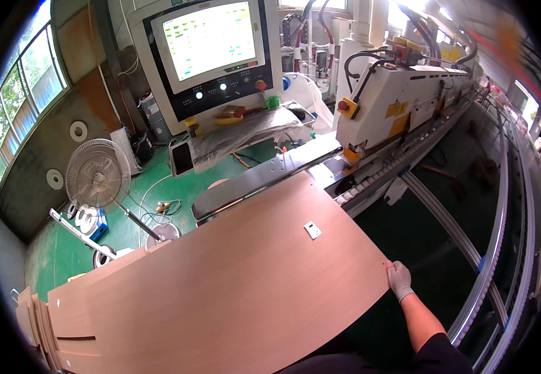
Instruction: The person repeatedly picks up flat cardboard sheets from a stack, places them onto a conveyor belt, and feeds them into a processing machine. The person then retrieves the processed sheets and stacks them nearby.
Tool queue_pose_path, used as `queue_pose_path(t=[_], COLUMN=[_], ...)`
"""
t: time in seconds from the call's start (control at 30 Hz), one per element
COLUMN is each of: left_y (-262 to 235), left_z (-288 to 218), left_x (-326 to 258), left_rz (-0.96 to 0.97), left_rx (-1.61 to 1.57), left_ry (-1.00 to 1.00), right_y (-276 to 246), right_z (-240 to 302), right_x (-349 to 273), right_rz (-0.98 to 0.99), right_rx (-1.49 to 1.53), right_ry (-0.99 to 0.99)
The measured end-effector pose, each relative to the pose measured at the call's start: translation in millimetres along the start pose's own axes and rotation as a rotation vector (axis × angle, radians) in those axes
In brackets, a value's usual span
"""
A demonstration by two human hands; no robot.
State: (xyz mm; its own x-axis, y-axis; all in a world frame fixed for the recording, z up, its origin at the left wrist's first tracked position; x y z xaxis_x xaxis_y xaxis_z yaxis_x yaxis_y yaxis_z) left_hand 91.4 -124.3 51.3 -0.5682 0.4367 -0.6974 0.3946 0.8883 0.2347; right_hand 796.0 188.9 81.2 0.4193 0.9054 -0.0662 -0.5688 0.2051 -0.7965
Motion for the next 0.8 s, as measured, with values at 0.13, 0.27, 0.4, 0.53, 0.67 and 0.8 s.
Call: queue_pose_path(t=[0.13, 0.27, 0.4, 0.53, 0.67, 0.8], left_y=[53, 97, 142, 181, 214, 236], left_z=[9, 15, 22, 32, 48, 61], left_x=[-12, -24, -33, -41, -49, -52], left_rz=[0.095, 0.161, 0.206, 0.228, 0.239, 0.242], left_rx=[0.059, 0.101, 0.153, 0.178, 0.189, 0.185], left_ry=[-0.026, -0.042, -0.061, -0.08, -0.096, -0.118], right_y=[26, 98, 104, 84, 81, 82], right_z=[-33, 8, 30, 47, 30, -7], right_x=[1, -38, -55, -40, -17, 12], right_rz=[-0.162, 0.299, 0.312, 0.325, 0.282, 0.218], right_rx=[0.976, 1.963, 2.033, 2.105, 2.123, 2.068], right_ry=[0.186, 0.485, 0.573, 0.648, 0.686, 0.649])
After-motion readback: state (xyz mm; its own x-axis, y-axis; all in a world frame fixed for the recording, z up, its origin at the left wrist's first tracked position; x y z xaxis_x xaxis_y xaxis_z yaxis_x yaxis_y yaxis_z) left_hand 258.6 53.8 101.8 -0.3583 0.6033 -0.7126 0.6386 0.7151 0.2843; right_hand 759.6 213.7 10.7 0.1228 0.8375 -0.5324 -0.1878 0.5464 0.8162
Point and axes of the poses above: each hand's wrist, its own x-axis towards the middle knuckle, its own y-axis out of the palm, z = x × y, the point moved 6 cm from there along x, towards the middle knuckle, and after that the axes turned 10 degrees about x, right-handed, at the moved point
